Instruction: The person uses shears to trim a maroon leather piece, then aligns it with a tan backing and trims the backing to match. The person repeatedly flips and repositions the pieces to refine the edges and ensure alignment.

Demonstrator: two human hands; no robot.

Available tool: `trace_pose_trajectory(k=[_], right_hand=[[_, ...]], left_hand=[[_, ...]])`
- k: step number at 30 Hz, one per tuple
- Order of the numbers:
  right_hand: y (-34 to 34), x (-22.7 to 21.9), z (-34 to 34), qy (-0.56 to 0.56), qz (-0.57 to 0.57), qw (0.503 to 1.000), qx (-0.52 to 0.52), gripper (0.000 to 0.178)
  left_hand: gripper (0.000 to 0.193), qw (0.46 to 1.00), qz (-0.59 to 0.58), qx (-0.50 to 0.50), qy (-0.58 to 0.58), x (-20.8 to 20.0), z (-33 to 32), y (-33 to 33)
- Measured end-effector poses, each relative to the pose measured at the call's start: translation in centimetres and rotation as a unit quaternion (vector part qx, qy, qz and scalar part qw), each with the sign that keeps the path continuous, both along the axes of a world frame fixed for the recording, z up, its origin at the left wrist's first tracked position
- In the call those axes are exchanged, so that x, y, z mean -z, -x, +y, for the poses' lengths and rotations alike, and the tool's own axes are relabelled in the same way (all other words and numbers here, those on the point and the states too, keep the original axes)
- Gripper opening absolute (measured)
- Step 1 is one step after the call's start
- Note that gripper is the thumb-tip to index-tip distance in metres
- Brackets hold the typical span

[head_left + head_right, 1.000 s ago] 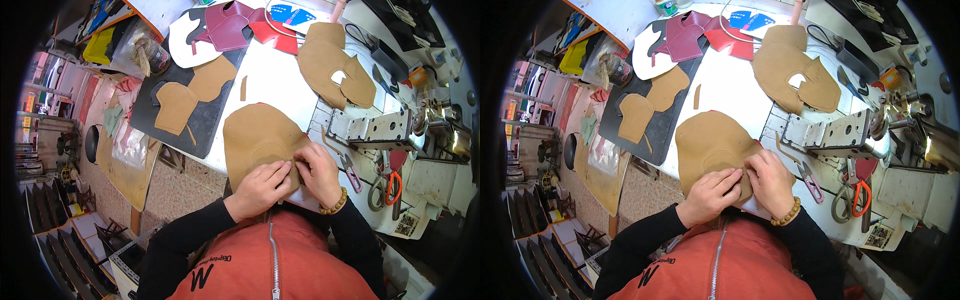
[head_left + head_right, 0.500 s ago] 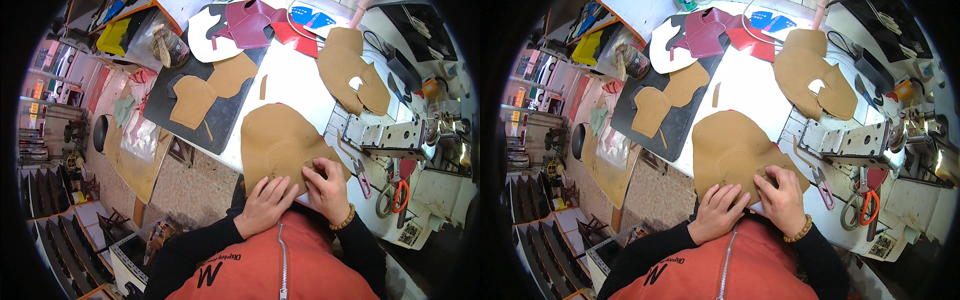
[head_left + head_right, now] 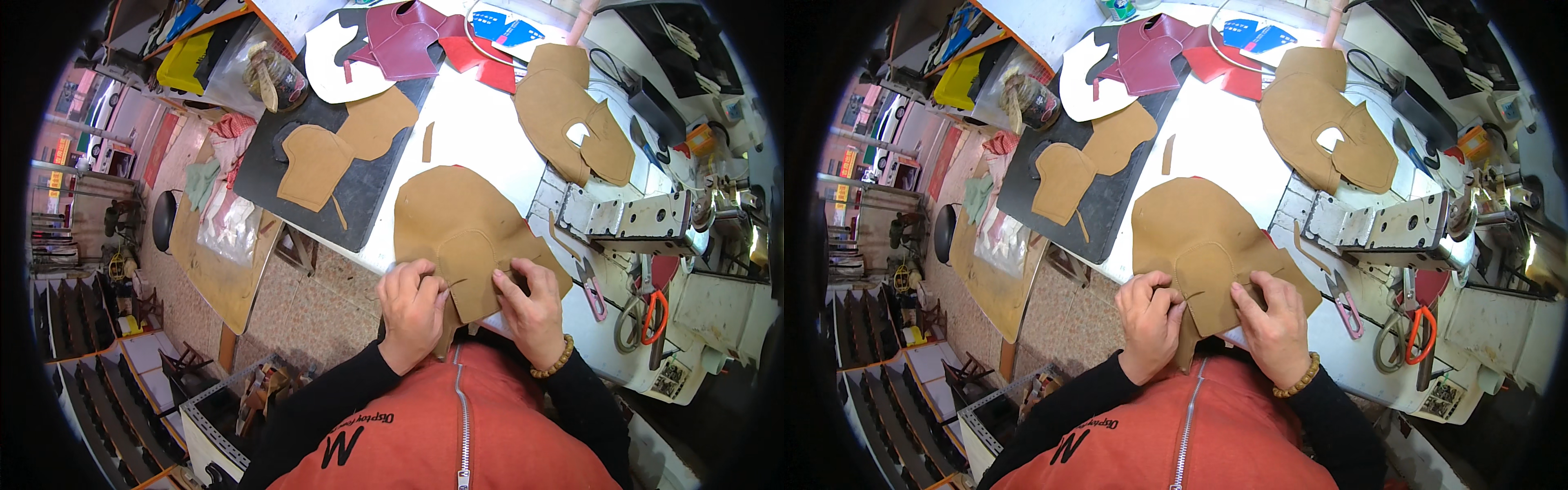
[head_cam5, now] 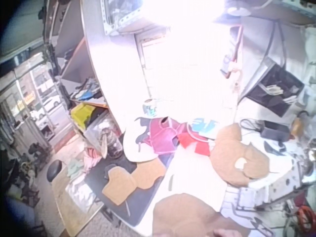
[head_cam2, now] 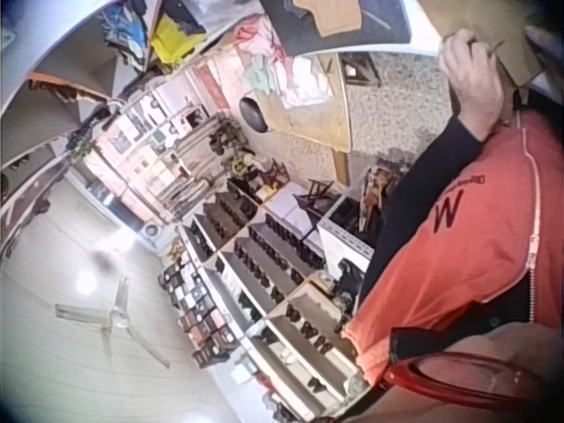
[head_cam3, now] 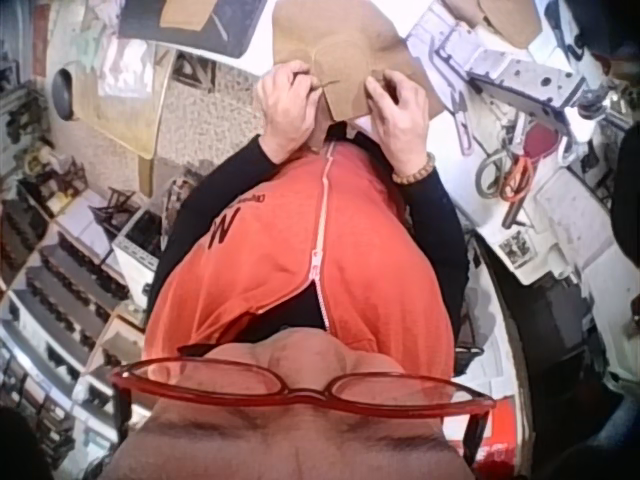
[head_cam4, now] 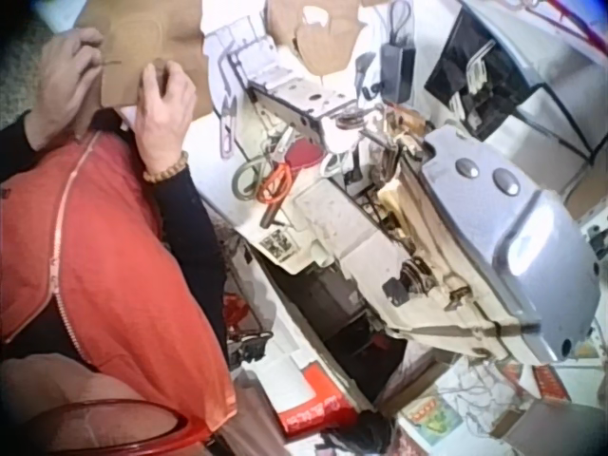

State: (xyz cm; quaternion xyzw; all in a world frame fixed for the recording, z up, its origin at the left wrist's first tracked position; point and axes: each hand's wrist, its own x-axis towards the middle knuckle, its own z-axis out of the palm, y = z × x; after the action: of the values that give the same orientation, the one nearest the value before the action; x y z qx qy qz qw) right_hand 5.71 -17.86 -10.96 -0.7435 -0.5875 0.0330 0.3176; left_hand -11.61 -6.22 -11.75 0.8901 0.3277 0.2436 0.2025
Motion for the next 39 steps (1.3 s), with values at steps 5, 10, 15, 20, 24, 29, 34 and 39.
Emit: trace_pose_trajectory(k=[5, 10, 15, 20, 24, 29, 34, 39], right_hand=[[0.1, 0.1, -0.2, -0.003, 0.004, 1.0, 0.007, 0.044], [0.1, 0.1, -0.4, 0.001, 0.039, 0.999, 0.005, 0.045], [-0.1, -0.5, -0.7, 0.026, 0.05, 0.998, -0.014, 0.048], [1.0, -1.3, -0.8, 0.058, 0.041, 0.996, -0.047, 0.065], [2.4, -0.9, -0.1, 0.078, -0.009, 0.996, -0.032, 0.062], [2.1, -0.9, 0.4, 0.066, 0.032, 0.997, -0.001, 0.042], [1.9, -1.4, 0.7, 0.066, 0.077, 0.995, 0.013, 0.033], [1.9, -1.5, 1.2, 0.068, 0.078, 0.994, 0.038, 0.024]], left_hand=[[0.017, 0.998, -0.015, 0.061, -0.003, -0.7, 0.2, 2.8], [0.02, 0.995, -0.01, 0.095, -0.03, -1.1, 0.2, 5.5], [0.077, 0.995, 0.022, 0.088, 0.034, 0.5, -1.5, 2.8], [0.097, 0.993, 0.099, 0.066, -0.023, 1.8, -1.9, 1.3], [0.058, 0.994, 0.044, 0.09, 0.038, 1.4, -1.4, 2.5], [0.021, 0.984, -0.069, 0.098, 0.132, -0.2, 0.1, 4.8], [0.017, 0.929, -0.159, 0.059, 0.329, -0.5, 1.5, 5.8], [0.018, 0.953, -0.131, 0.1, 0.255, -0.4, 2.3, 5.8]])
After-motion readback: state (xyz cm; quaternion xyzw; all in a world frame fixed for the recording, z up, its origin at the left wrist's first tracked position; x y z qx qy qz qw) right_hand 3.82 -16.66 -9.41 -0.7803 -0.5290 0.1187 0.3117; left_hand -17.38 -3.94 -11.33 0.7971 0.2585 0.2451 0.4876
